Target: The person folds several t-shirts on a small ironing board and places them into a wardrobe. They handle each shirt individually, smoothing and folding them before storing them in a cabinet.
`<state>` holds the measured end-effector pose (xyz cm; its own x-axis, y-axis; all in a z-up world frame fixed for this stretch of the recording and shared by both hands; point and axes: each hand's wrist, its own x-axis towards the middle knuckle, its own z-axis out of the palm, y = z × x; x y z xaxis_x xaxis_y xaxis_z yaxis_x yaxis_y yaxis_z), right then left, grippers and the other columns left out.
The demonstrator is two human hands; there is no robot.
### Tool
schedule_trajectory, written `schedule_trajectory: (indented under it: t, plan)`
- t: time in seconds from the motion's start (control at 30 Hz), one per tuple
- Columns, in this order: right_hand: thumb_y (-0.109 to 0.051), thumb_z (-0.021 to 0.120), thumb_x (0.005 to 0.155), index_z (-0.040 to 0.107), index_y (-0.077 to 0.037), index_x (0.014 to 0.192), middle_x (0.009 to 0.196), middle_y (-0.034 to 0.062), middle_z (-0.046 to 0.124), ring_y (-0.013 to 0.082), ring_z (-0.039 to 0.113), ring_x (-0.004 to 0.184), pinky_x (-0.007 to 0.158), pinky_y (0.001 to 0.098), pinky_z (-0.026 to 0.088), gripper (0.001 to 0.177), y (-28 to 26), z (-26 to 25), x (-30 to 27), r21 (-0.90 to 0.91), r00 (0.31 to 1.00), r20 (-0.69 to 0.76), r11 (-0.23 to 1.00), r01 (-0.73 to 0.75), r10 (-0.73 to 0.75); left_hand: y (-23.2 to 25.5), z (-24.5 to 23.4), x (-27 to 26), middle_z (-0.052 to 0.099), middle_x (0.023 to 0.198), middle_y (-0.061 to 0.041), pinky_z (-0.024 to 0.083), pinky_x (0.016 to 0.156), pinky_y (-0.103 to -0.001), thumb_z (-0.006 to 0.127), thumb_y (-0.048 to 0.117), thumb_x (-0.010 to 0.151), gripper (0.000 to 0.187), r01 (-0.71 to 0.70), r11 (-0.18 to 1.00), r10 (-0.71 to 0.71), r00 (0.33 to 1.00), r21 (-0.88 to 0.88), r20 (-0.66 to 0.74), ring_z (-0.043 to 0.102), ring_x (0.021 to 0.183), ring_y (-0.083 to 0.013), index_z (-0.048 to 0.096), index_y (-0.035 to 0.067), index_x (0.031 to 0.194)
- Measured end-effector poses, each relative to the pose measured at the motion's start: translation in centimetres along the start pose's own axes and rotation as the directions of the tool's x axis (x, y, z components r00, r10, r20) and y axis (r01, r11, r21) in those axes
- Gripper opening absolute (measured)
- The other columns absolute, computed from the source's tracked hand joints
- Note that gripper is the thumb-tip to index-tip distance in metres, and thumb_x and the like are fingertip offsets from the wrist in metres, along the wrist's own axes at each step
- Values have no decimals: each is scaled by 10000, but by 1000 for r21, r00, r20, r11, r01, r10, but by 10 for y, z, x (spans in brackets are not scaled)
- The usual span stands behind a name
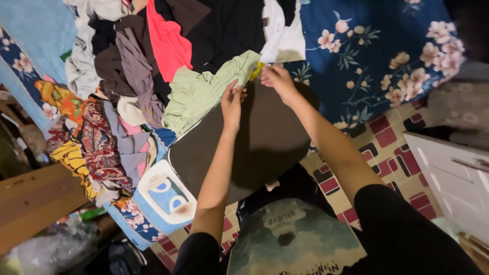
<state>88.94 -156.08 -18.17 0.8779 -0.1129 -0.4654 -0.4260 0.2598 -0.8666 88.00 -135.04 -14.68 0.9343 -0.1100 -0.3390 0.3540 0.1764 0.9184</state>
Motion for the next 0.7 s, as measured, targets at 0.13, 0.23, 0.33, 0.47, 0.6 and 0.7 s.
schedule_trajectory:
  t: [0.13,0.23,0.33,0.47,0.6,0.7]
  plan:
    - [-389,690,979,633,-56,1089,1008,76,706,161,706,914,855,312,584,355,38,-20,70,79,993,-73,993,-90,96,-35,11,52,684,972,-27,519,786,-245,590,206,1068,339,29,999,-29,999,-26,-25,618,854,-89,617,44,1365]
    - [-436,715,937,636,-65,1141,1065,78,710,187,696,975,903,355,565,430,72,-33,123,82,968,-131,976,-203,212,-59,16,86,668,981,-25,498,751,-244,586,206,1074,329,46,999,-47,999,-12,-18,594,838,-85,627,40,1355]
    - [-451,720,888,652,-119,1217,1100,37,707,200,674,996,928,385,530,472,103,-43,172,114,918,-159,931,-348,362,-80,18,108,684,1006,-27,505,748,-245,577,212,1055,338,90,994,-91,996,-56,-5,621,846,-92,619,44,1345]
    - [-431,760,880,659,-133,1258,1068,-27,680,190,636,953,921,403,518,492,139,-46,215,155,840,-216,867,-474,498,-92,25,121,698,1001,-37,523,769,-252,579,262,1067,349,198,968,-202,979,-156,-13,646,840,-110,620,31,1324]
    - [-403,797,886,709,-144,1169,935,-3,639,158,570,843,856,375,493,394,157,-40,240,260,857,-221,875,-409,466,-93,32,124,704,1013,-47,521,797,-254,580,254,1068,359,204,971,-208,978,-124,-18,641,867,-113,628,5,1322]
    - [-355,788,905,687,-129,1091,882,-5,621,144,557,788,760,353,477,310,162,-32,248,288,875,-273,902,-322,400,-96,33,124,699,1028,-51,523,823,-257,570,233,1076,343,196,973,-198,980,-123,-4,635,893,-112,632,-5,1316]
